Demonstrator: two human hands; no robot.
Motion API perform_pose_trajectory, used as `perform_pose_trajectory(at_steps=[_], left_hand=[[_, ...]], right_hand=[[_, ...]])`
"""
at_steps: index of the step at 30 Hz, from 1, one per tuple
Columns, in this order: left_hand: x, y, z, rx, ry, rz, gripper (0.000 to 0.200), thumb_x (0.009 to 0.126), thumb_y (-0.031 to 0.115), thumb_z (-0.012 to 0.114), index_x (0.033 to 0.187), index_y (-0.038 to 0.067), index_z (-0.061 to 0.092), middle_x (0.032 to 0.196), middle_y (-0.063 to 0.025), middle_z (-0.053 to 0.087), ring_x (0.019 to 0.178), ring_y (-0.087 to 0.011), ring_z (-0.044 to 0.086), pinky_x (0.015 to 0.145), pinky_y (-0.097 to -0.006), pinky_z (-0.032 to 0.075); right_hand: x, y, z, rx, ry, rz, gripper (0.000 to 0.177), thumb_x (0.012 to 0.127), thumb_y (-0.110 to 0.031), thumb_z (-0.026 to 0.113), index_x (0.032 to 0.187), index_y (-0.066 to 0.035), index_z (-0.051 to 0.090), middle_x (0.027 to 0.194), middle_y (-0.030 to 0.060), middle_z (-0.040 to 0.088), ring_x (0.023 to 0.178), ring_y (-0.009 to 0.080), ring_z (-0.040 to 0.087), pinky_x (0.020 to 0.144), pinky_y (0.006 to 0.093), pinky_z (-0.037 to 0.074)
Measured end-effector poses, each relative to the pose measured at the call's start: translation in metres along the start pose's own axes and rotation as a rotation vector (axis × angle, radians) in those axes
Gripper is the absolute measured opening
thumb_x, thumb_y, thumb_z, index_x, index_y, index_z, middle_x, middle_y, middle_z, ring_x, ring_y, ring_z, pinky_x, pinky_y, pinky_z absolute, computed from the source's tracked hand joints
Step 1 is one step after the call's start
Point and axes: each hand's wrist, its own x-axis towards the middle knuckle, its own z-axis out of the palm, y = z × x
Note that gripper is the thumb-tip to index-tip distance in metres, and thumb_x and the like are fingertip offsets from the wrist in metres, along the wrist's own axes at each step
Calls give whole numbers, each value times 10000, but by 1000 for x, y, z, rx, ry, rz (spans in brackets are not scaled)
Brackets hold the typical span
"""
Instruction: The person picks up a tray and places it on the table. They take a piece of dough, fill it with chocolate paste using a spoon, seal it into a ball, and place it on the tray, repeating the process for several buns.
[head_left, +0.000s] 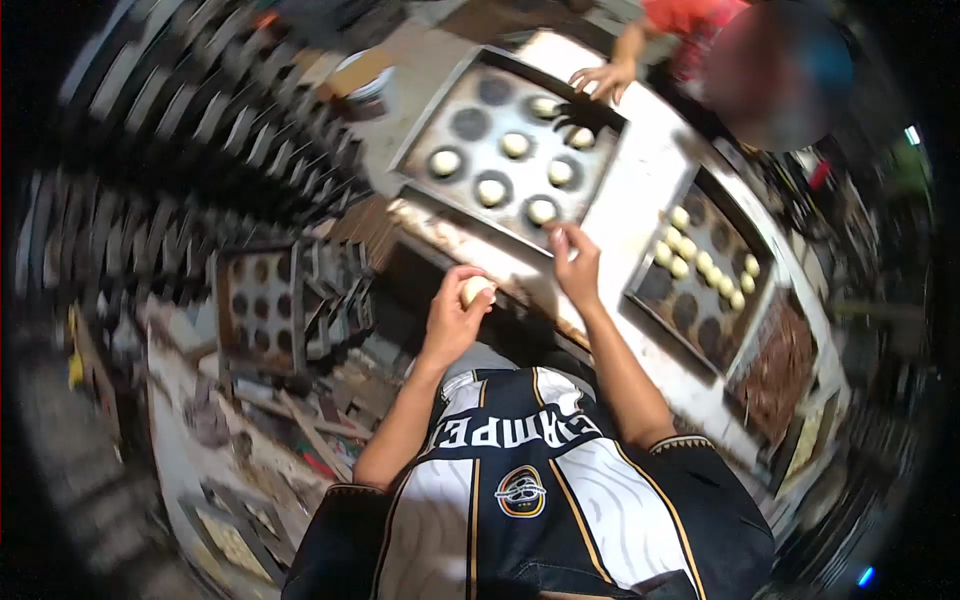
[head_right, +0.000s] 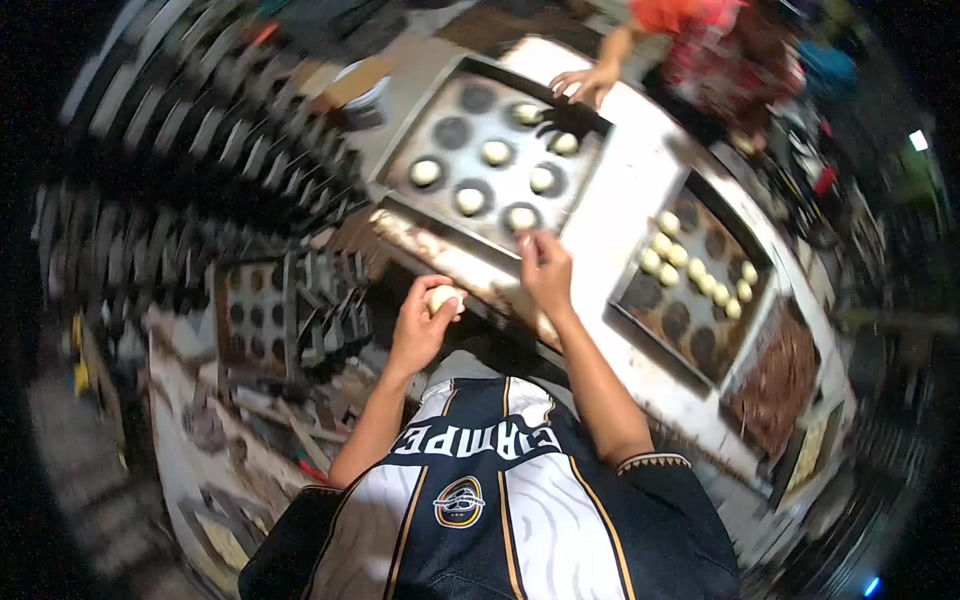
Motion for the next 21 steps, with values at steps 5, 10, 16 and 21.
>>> perform_pose_trajectory(at_steps=[5,10,16,21], left_hand=[[-11,0,148,578,-602,136,348,1030,165,607,1306,-45,581,1008,-291,714,922,-417,680,827,-462,542],[-20,-26,230,198,-1099,-275,233,1065,121,605,1281,45,651,1116,-47,709,992,-111,636,876,-258,522],[-72,-26,348,173,-1089,-464,250,1044,122,663,1286,61,649,1141,-50,708,1011,-102,637,840,-242,519],[-101,-54,452,420,-1242,-196,278,1033,167,705,1274,40,650,1135,-21,704,1009,-84,623,843,-249,520]], right_hand=[[-94,17,-84,350,-57,156,368,1089,-258,529,1075,38,747,984,160,750,1000,254,708,941,375,530],[-186,22,-288,-727,821,-142,36,844,-30,749,836,-37,715,839,95,708,902,315,688,904,463,516],[-367,208,-488,-812,1385,861,279,906,-69,722,1172,-50,640,1157,219,668,1023,436,641,927,506,500],[-337,190,-549,-783,781,729,189,953,-31,590,1138,-12,622,1093,319,699,1070,491,691,872,569,562]])
